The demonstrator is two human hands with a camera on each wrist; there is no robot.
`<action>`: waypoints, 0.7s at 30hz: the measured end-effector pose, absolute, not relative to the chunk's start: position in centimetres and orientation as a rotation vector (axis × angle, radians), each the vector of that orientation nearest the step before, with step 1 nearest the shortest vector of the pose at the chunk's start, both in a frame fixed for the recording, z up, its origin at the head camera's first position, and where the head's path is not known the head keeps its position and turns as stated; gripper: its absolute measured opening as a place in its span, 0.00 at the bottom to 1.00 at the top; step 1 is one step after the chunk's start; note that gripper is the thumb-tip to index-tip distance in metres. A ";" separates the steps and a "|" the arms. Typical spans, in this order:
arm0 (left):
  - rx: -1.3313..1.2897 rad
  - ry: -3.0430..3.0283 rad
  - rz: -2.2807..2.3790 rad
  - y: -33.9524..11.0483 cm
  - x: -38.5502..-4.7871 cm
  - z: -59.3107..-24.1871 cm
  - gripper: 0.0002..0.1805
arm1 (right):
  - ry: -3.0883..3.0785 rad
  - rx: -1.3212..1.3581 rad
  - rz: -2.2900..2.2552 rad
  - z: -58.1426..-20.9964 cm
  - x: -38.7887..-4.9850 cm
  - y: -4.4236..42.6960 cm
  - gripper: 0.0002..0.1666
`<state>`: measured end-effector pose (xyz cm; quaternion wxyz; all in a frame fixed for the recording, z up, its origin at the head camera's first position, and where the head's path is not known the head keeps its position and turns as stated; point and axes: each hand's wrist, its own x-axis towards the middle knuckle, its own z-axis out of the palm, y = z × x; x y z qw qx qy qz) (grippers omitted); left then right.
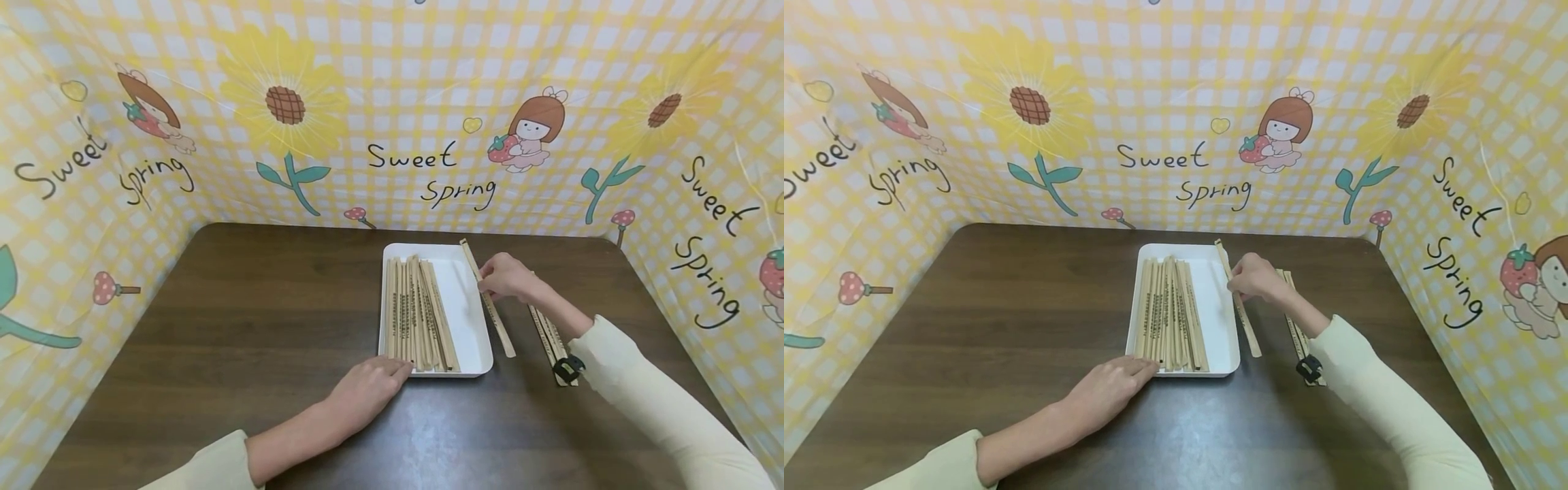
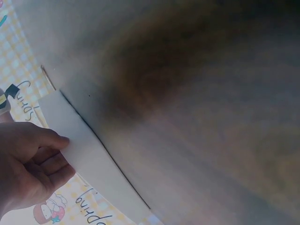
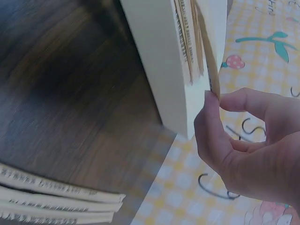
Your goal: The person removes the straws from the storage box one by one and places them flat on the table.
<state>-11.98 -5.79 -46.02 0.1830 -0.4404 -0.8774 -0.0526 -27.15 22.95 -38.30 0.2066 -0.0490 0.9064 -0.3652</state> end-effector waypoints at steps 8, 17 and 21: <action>-1.250 -2.484 -0.142 -5.7 -12.0 -45.8 0.16 | 2.509 -0.101 -1.045 -38.3 -26.9 25.8 0.19; -1.244 -2.477 -0.145 -5.8 -12.0 -45.9 0.16 | 2.486 -0.085 -1.107 -39.0 -26.1 29.6 0.19; -1.248 -2.488 -0.142 -5.7 -11.9 -45.9 0.16 | 2.500 -0.053 -1.107 -39.5 -25.7 31.1 0.17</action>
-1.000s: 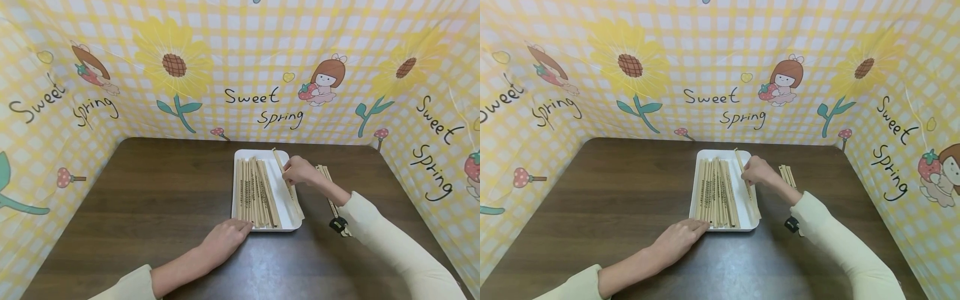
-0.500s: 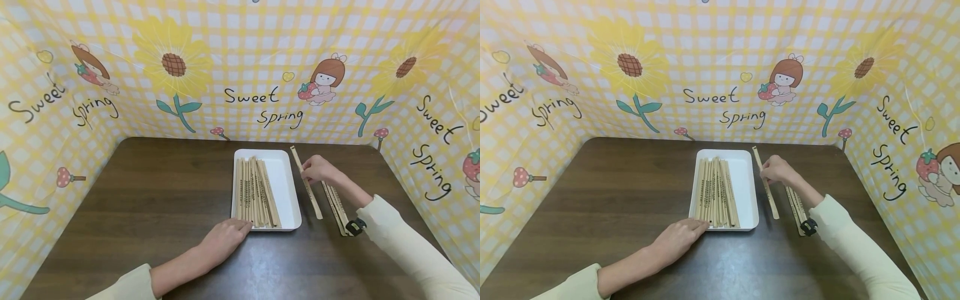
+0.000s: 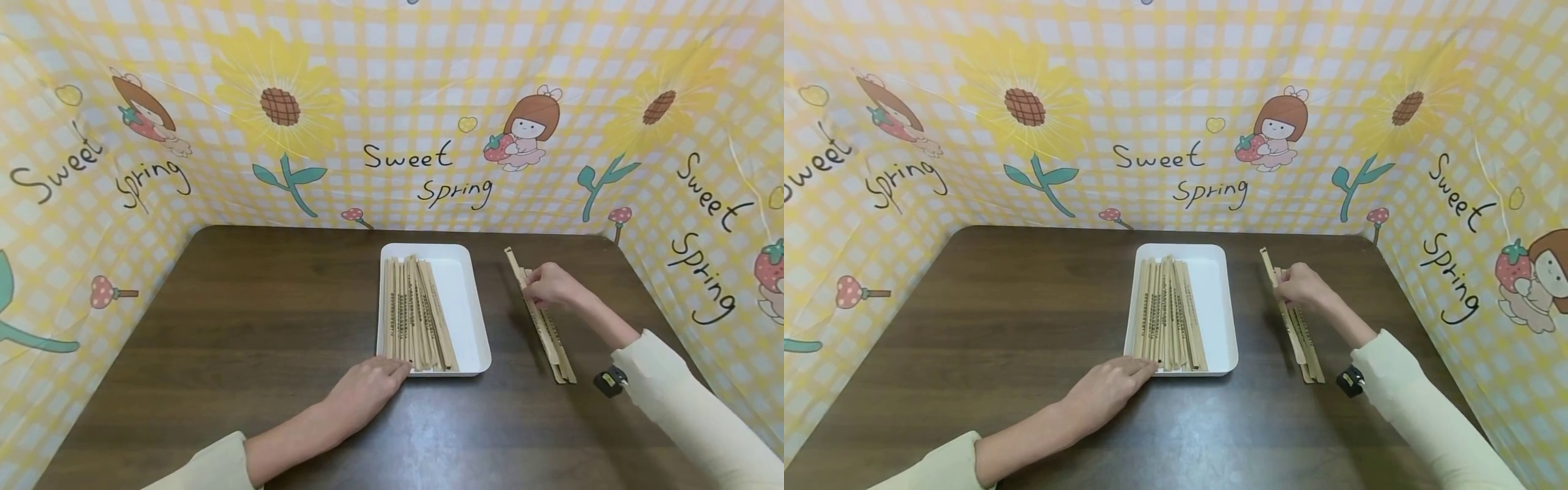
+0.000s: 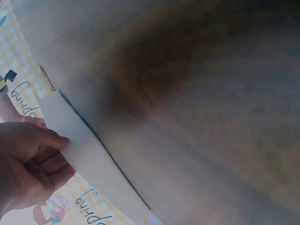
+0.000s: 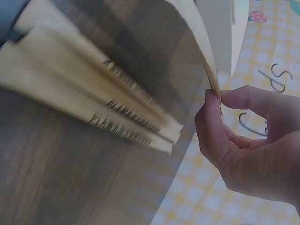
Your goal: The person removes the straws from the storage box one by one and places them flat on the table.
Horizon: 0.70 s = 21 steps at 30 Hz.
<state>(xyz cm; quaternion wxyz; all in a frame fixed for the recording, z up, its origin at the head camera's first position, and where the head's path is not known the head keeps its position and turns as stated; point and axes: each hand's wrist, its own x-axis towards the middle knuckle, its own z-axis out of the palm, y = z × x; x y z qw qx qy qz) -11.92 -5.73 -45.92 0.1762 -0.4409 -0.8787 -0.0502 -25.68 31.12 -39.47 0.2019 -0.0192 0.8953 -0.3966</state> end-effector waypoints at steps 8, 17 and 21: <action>-1.245 -2.492 -0.132 -5.8 -12.0 -45.8 0.16 | 2.522 -0.009 -1.082 -40.2 -25.3 33.4 0.20; -1.251 -2.505 -0.150 -5.8 -12.0 -45.8 0.16 | 2.526 0.044 -1.086 -41.4 -24.8 35.2 0.18; -1.243 -2.506 -0.149 -5.7 -11.9 -45.8 0.16 | 2.523 0.074 -1.084 -41.8 -24.6 35.9 0.20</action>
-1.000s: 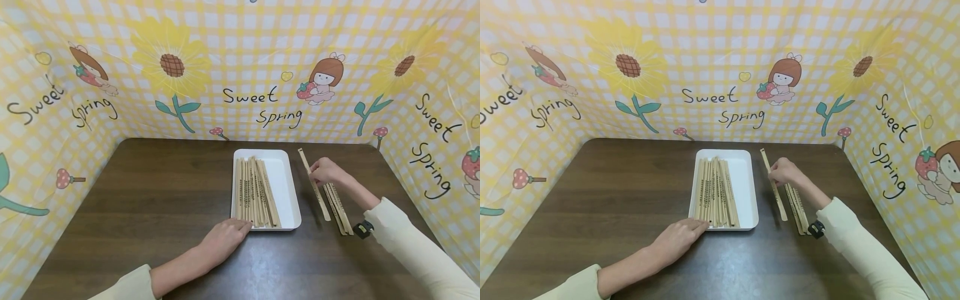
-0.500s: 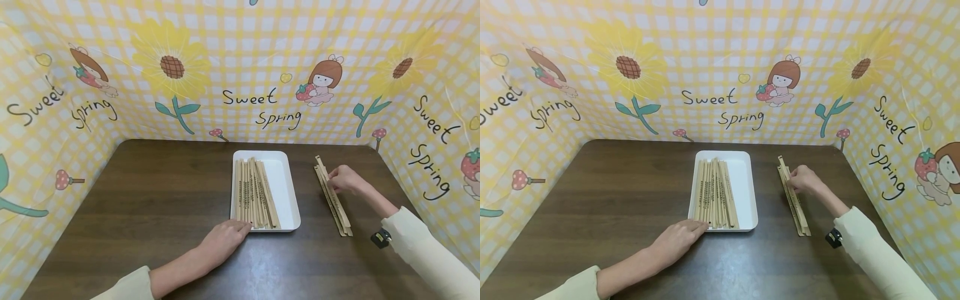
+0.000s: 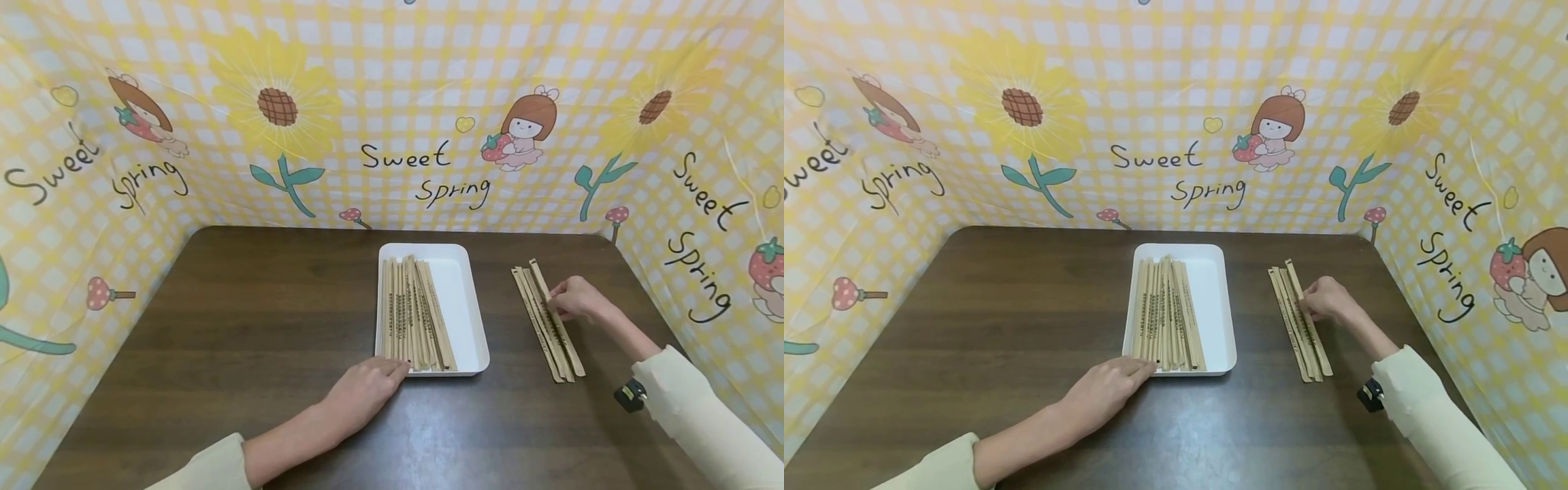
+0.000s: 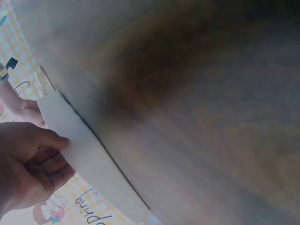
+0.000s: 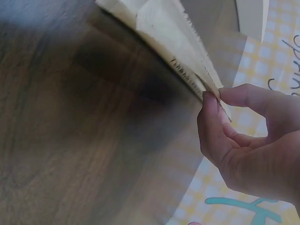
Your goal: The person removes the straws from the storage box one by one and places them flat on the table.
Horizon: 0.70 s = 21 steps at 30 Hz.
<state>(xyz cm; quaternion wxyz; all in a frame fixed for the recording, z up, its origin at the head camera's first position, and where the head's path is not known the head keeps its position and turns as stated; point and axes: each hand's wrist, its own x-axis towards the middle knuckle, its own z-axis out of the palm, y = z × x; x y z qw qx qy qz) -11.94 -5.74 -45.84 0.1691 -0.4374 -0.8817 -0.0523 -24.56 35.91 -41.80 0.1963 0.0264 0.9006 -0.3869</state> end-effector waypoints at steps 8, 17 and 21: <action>-1.245 -2.506 -0.145 -5.8 -11.9 -45.8 0.15 | 2.505 0.117 -1.095 -42.6 -24.2 36.6 0.18; -1.244 -2.499 -0.135 -5.8 -12.0 -45.7 0.15 | 2.518 0.112 -1.100 -43.1 -24.0 36.8 0.19; -1.247 -2.502 -0.137 -5.7 -12.0 -45.8 0.15 | 2.530 0.120 -1.106 -43.4 -24.1 36.7 0.18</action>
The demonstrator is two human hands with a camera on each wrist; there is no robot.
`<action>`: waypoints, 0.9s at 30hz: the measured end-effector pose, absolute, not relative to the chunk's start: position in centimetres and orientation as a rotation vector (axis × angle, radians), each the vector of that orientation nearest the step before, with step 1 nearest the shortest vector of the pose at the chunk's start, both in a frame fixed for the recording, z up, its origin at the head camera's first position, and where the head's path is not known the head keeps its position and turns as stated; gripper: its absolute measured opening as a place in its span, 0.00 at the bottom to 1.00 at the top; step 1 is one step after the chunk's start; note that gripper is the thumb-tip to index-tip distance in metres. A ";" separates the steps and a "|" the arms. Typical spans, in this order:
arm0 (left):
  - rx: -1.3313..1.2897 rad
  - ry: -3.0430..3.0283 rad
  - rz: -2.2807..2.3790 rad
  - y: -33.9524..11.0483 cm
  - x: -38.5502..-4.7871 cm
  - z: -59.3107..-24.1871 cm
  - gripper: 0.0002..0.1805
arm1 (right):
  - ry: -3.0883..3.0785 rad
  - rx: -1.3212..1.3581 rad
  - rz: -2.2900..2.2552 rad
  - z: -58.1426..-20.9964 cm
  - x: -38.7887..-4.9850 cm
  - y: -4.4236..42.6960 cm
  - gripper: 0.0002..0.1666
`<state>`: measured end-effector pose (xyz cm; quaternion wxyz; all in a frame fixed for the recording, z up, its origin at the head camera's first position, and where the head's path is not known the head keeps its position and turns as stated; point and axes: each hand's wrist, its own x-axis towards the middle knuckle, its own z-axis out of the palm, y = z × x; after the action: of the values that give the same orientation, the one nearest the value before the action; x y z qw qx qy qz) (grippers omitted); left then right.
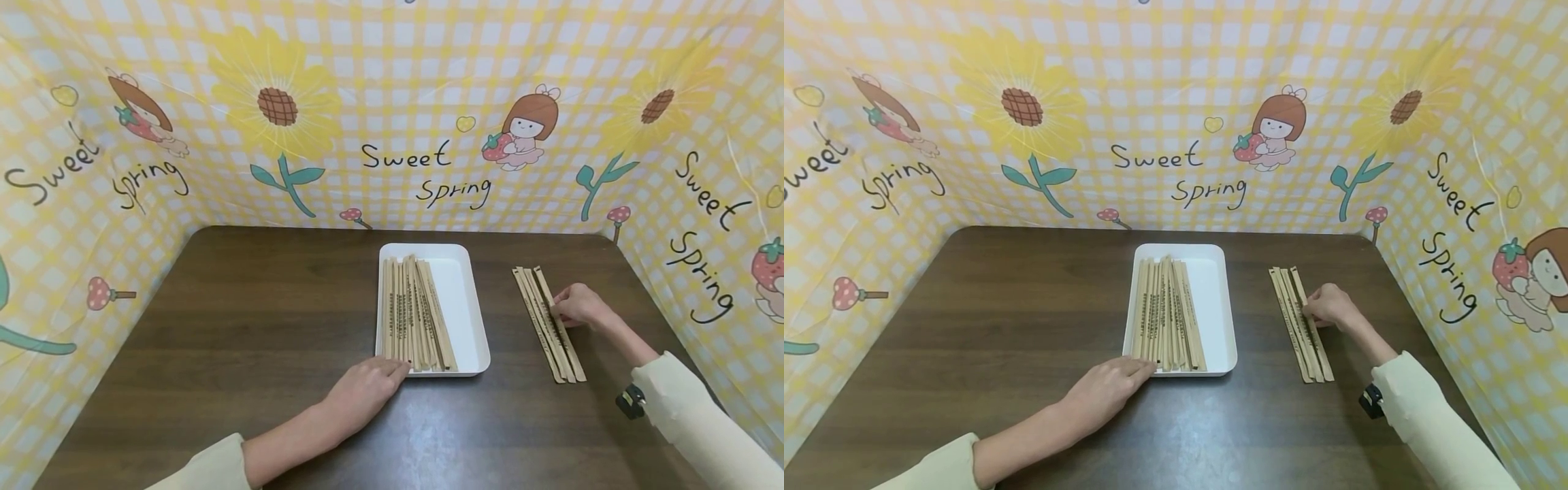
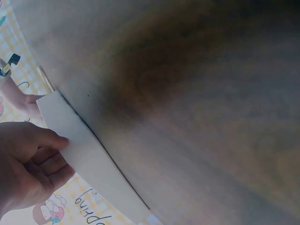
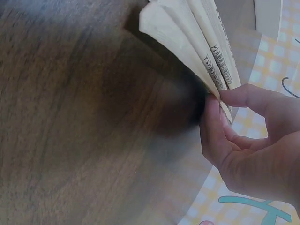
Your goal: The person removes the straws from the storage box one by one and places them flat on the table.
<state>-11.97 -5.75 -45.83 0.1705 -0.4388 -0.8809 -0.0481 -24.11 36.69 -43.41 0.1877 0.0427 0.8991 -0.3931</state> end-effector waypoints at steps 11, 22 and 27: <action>-1.247 -2.496 -0.142 -5.7 -11.9 -45.8 0.15 | 2.537 0.144 -1.087 -43.7 -24.4 36.4 0.16; -1.252 -2.485 -0.143 -5.8 -12.0 -45.8 0.15 | 2.519 0.128 -1.123 -43.5 -24.2 36.2 0.12; -1.255 -2.488 -0.147 -5.7 -12.0 -45.8 0.15 | 2.525 0.159 -1.116 -43.4 -24.2 36.3 0.13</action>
<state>-11.97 -5.74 -45.80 0.1747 -0.4427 -0.8780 -0.0518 -24.17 36.26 -43.39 0.1869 0.0565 0.8970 -0.3966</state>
